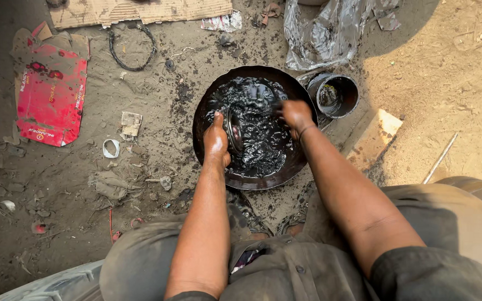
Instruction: The person sits on the ground and cleans a tapered roller bearing and a cylindrical metal housing by hand using a dark liquid in a shallow pan. The person scrubs the bearing and housing repeatedly, then places the cleaned bearing on a nearby cardboard sheet.
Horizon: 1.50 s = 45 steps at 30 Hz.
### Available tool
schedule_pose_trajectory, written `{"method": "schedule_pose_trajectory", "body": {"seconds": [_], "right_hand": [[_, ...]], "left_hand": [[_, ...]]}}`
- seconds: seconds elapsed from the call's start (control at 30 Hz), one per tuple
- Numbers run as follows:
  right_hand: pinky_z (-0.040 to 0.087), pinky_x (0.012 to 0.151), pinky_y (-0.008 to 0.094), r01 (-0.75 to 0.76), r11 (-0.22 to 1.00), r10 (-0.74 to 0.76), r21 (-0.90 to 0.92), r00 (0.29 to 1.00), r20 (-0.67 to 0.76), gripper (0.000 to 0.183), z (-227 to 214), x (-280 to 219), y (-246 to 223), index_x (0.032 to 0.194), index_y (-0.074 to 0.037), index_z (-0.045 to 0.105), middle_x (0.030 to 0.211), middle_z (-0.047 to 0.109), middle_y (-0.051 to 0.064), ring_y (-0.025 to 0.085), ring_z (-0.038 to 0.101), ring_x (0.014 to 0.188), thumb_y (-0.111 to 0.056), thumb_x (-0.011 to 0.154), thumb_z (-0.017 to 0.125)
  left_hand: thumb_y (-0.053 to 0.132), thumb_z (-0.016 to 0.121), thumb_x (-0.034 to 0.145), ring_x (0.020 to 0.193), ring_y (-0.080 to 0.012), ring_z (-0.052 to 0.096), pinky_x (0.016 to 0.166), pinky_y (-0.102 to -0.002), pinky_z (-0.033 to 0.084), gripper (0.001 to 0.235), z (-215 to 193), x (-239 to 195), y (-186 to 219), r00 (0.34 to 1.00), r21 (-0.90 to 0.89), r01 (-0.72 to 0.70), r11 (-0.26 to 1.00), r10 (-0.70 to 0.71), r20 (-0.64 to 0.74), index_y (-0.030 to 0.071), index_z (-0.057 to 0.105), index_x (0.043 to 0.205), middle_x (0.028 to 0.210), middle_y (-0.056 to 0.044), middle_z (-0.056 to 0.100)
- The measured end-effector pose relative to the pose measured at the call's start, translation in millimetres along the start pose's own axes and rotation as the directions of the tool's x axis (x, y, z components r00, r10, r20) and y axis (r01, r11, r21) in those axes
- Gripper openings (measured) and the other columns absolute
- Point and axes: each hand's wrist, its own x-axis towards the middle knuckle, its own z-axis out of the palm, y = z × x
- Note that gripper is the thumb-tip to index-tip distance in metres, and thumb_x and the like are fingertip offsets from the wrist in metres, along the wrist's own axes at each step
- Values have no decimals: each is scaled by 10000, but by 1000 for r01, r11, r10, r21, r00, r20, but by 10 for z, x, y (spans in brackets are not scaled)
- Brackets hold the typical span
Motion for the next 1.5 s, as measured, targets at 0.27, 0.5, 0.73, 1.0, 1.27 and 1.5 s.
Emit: {"method": "schedule_pose_trajectory", "body": {"seconds": [0.27,0.5,0.73,1.0,1.27,1.5], "right_hand": [[549,681,524,-360,866,186,346,875,447,199,286,133,831,1046,-132,712,852,692,59,252,637,754,-302,1012,613],[582,788,448,758,416,-134,-502,597,791,287,591,-1218,-696,1024,-38,768,951,782,161,314,743,832,-217,904,578],[569,858,459,524,-138,-401,-840,746,531,351,630,-1755,-880,997,26,736,1038,713,262,398,709,949,-273,884,593],[527,858,510,286,888,-152,-360,921,359,446,-150,-1769,-1152,1398,-239,517,1199,679,255,428,711,974,-410,1004,397],[566,881,471,376,-66,-672,-924,668,319,586,113,-2819,-1046,1088,39,675,1058,716,260,388,704,972,-504,1009,467],[553,751,459,444,855,-260,-267,813,521,743,-326,-2901,-1266,1111,-68,717,967,730,192,295,674,811,-742,889,496]], "left_hand": [[359,477,1044,533,-187,609,491,-327,512,391,-93,64,-95,999,-27,-35,999,35,-12,25,677,1001,691,-103,662],[301,489,923,755,-280,691,726,-523,587,395,-72,158,-183,976,-98,202,974,-191,105,90,600,1239,974,-160,688],[755,409,1019,953,-225,597,931,-494,466,739,264,0,-116,982,276,-152,949,113,151,51,609,1121,976,-59,629],[819,335,975,417,-113,490,410,-312,409,843,558,-1042,196,700,326,-710,625,574,425,100,497,564,499,0,466],[739,308,1067,608,-107,590,585,-275,467,841,458,-1752,491,379,189,-925,328,787,487,76,644,674,645,-12,635],[736,411,1064,553,-149,559,499,-306,489,953,347,-2127,496,520,-36,-770,637,660,542,-189,629,990,728,-120,630]]}}
